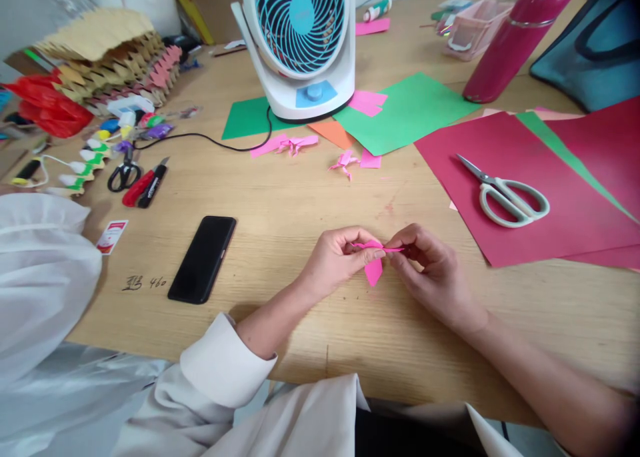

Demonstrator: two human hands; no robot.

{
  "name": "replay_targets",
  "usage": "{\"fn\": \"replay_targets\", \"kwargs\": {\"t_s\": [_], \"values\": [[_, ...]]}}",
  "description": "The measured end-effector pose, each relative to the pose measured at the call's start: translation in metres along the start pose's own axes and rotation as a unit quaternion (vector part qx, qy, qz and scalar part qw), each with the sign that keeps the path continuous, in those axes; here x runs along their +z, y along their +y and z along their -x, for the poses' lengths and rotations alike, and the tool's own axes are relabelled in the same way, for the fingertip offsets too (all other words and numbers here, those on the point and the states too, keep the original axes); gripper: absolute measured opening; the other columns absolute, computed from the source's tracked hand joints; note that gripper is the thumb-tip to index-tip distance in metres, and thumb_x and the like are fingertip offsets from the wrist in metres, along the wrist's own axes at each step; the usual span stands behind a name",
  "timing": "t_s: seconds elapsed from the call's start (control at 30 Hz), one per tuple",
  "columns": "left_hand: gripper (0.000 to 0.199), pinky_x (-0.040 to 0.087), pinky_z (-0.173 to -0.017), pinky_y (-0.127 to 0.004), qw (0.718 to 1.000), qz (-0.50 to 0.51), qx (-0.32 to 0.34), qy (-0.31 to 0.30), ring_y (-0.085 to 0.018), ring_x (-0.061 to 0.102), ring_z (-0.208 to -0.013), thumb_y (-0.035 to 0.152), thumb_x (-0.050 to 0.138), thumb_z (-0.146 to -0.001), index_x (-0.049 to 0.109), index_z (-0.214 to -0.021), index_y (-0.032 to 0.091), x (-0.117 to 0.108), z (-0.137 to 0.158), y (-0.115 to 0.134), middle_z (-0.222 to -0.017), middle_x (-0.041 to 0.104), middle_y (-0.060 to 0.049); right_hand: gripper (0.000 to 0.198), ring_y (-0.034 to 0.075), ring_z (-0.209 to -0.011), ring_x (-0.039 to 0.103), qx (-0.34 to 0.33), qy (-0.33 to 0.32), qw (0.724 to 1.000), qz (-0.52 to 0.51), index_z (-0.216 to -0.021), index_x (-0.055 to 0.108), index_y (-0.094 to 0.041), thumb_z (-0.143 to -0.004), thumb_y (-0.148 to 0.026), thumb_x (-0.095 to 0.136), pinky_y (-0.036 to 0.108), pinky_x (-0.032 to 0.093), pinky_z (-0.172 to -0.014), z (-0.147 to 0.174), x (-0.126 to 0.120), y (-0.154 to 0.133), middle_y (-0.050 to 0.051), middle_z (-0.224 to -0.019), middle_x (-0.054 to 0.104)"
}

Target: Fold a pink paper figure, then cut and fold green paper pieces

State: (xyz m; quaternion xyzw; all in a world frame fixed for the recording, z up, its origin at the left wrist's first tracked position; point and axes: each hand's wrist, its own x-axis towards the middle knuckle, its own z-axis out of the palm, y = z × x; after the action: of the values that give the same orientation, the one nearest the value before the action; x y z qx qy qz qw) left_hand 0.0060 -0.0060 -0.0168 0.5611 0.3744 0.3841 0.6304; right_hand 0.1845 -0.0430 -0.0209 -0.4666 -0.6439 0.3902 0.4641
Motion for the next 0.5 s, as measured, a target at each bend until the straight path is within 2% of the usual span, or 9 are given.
{"fn": "replay_targets", "kwargs": {"t_s": [0.1,0.2,0.33,0.5], "values": [[0.012,0.049,-0.064,-0.022,0.998,-0.053,0.033,0.017,-0.011,0.065,-0.066,0.026,0.074,-0.081,0.072,-0.083,0.014,0.001,0.002,0.003,-0.076,0.071,-0.002,0.009,0.013,-0.067,0.053,0.048,0.008,0.999,-0.024,-0.086,0.061,-0.021,-0.091,-0.027,0.065,0.027,0.042,-0.058,-0.001,0.000,0.000,0.000,-0.078,0.058],[0.012,0.052,-0.071,-0.024,0.995,-0.092,0.034,0.016,-0.014,0.067,-0.073,0.024,0.070,-0.085,0.075,-0.091,0.015,0.000,0.005,0.005,-0.079,0.074,-0.003,0.013,0.013,-0.065,0.051,0.077,-0.006,0.996,-0.037,-0.087,0.061,-0.021,-0.092,-0.033,0.064,0.028,0.040,-0.058,-0.003,-0.003,-0.002,0.000,-0.076,0.058],[0.013,0.052,-0.072,-0.025,0.986,-0.154,0.061,0.012,-0.014,0.067,-0.075,0.025,0.066,-0.088,0.075,-0.093,0.017,-0.003,0.005,0.008,-0.078,0.074,-0.003,0.016,0.013,-0.064,0.048,0.132,-0.057,0.989,-0.045,-0.092,0.062,-0.021,-0.095,-0.036,0.058,0.028,0.036,-0.057,-0.005,-0.010,-0.007,0.001,-0.077,0.058],[0.012,0.052,-0.076,-0.026,0.964,-0.220,0.148,0.003,-0.013,0.067,-0.076,0.019,0.063,-0.090,0.074,-0.095,0.018,-0.009,0.003,0.012,-0.079,0.073,-0.002,0.021,0.014,-0.070,0.049,0.182,-0.117,0.973,-0.076,-0.095,0.064,-0.022,-0.093,-0.042,0.060,0.028,0.035,-0.061,-0.011,-0.022,-0.013,0.001,-0.080,0.059]]}}
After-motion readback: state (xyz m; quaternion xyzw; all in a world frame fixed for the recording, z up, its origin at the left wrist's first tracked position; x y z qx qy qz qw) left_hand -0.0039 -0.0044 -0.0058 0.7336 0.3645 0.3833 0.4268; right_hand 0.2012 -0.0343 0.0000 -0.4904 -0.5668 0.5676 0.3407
